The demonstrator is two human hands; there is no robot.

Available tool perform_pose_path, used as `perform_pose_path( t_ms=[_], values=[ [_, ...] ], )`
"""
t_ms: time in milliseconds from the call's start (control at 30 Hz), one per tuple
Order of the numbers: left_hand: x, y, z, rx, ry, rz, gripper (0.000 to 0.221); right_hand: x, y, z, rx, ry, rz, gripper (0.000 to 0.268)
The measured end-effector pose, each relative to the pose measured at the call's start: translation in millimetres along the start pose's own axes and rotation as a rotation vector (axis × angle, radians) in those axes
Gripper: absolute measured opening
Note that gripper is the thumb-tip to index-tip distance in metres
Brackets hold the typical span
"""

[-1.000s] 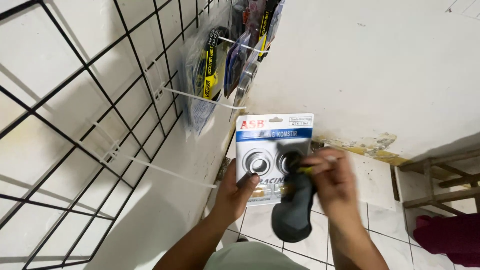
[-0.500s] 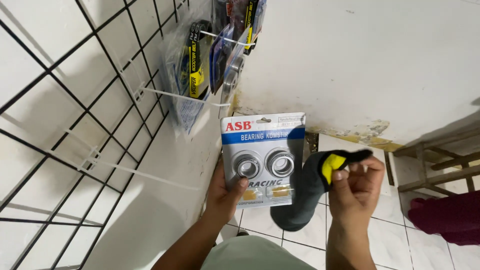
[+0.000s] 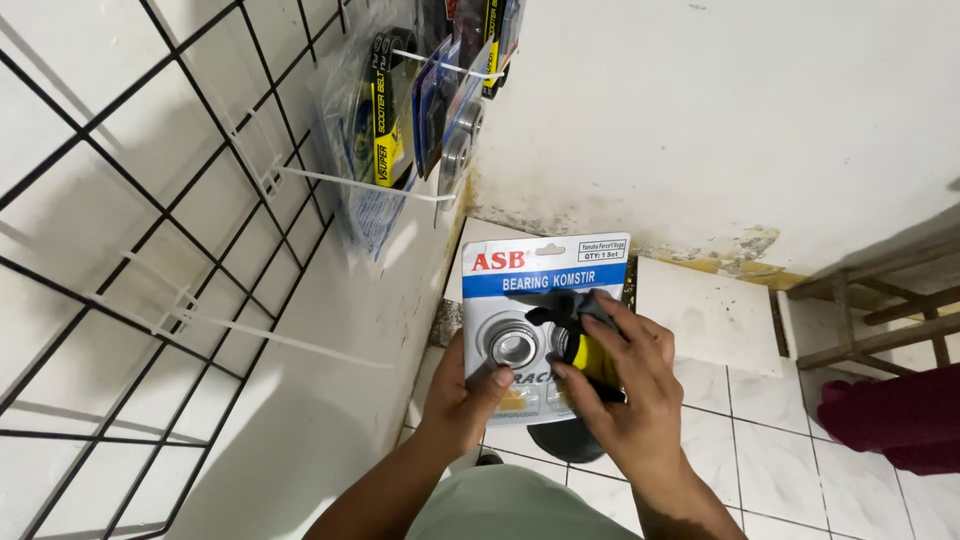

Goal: Cleaning a packaged bearing with a cloth and organizing it on a wire rack.

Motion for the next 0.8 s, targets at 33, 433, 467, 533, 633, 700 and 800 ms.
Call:
perform_pose_path(
  t_ms=[33,433,467,533,633,700,800],
  values=[
    [1,-1,-2,0.001,0.0,0.0,0.048,1,0,0,0.0,-0.001,0.0,0.056],
    [-22,-6,-18,-0.056,0.053,0.101,0.058,-39,-21,-11,-0.094,0.172,0.152,0.041],
    [-21,-5,-19,-0.068,0.024,0.06,0.057,-51,-26,-13,-0.149,0.394,0.169,0.038],
    [-15,-5,-23,-0.079,-0.005,0.02,0.056,-67,-30,-18,-0.203,0.615,0.185,0.038],
    [-1,-4,-31,-0.103,-0.059,-0.023,0.063,-83,-33,-31,-0.357,0.603,0.282,0.045],
    [-3,-4,-31,-0.084,-0.04,0.027,0.06,-80,-27,-40,-0.42,0.669,0.09,0.038],
    [-1,-6,-30,-0.089,0.009,0.038,0.055,-68,-22,-46,-0.505,0.589,0.129,0.034]
  ],
)
Point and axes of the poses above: each hand's wrist, its own y-axis towards the middle knuckle, its own z-axis out of the palm, x = y × z, the point moved 5 cm from there along y, towards the middle knuckle, and after that the axes turned 11 degrees about -z, right-handed, at the moved point
